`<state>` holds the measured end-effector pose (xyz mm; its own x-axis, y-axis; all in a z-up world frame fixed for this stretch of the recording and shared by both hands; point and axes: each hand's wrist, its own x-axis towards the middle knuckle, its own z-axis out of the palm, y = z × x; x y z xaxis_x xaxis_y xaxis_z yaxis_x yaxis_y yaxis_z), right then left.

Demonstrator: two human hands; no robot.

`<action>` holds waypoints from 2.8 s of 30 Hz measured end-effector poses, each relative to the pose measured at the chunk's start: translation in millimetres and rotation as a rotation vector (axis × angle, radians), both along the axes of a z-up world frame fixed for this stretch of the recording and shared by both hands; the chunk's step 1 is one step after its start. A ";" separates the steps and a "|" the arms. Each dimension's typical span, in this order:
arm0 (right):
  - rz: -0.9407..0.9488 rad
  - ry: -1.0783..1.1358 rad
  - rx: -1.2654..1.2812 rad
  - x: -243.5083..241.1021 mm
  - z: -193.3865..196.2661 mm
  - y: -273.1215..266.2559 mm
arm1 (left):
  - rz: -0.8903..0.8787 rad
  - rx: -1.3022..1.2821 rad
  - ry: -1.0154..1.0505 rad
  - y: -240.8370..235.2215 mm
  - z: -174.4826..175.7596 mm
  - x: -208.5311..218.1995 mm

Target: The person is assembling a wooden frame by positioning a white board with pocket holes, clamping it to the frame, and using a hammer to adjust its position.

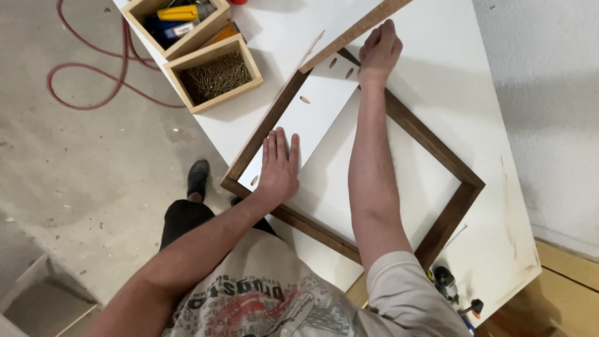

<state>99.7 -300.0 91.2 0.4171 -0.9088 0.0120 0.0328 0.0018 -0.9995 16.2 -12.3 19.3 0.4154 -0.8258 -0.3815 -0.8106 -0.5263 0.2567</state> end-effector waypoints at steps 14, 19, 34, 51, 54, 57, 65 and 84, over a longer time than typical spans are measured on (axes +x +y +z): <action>0.093 0.200 -0.052 -8.3 -29.7 9.2 | -0.032 0.054 -0.225 -3.7 -10.4 -14.5; 0.080 0.214 -0.064 -25.6 -51.5 11.9 | -0.080 0.138 -0.206 2.4 4.6 -19.3; -0.286 0.296 0.391 -81.0 -26.6 125.6 | -0.212 -0.365 0.069 54.9 -23.7 22.6; -0.095 0.238 0.527 -92.3 -65.5 138.4 | -0.831 -0.819 0.052 45.2 -62.3 35.7; -0.255 0.170 0.530 -116.9 -68.2 169.1 | -0.952 -1.009 0.119 10.4 -97.0 43.3; -0.508 0.074 0.355 -164.6 -100.1 211.8 | -1.110 -1.106 0.148 -12.9 -98.7 44.5; -0.601 0.215 0.040 -168.7 -69.2 302.4 | -1.314 -0.922 0.039 -52.5 -122.2 41.8; -0.750 0.339 -0.365 -136.9 -105.8 309.1 | -1.479 -0.469 -0.254 -45.5 -40.4 53.6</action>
<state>-37.2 9.2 -14.5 -0.2502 -0.9076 0.3371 -0.3986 -0.2208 -0.8901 69.9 -57.8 -21.1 -0.8258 -0.5629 -0.0336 -0.5609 0.8261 -0.0549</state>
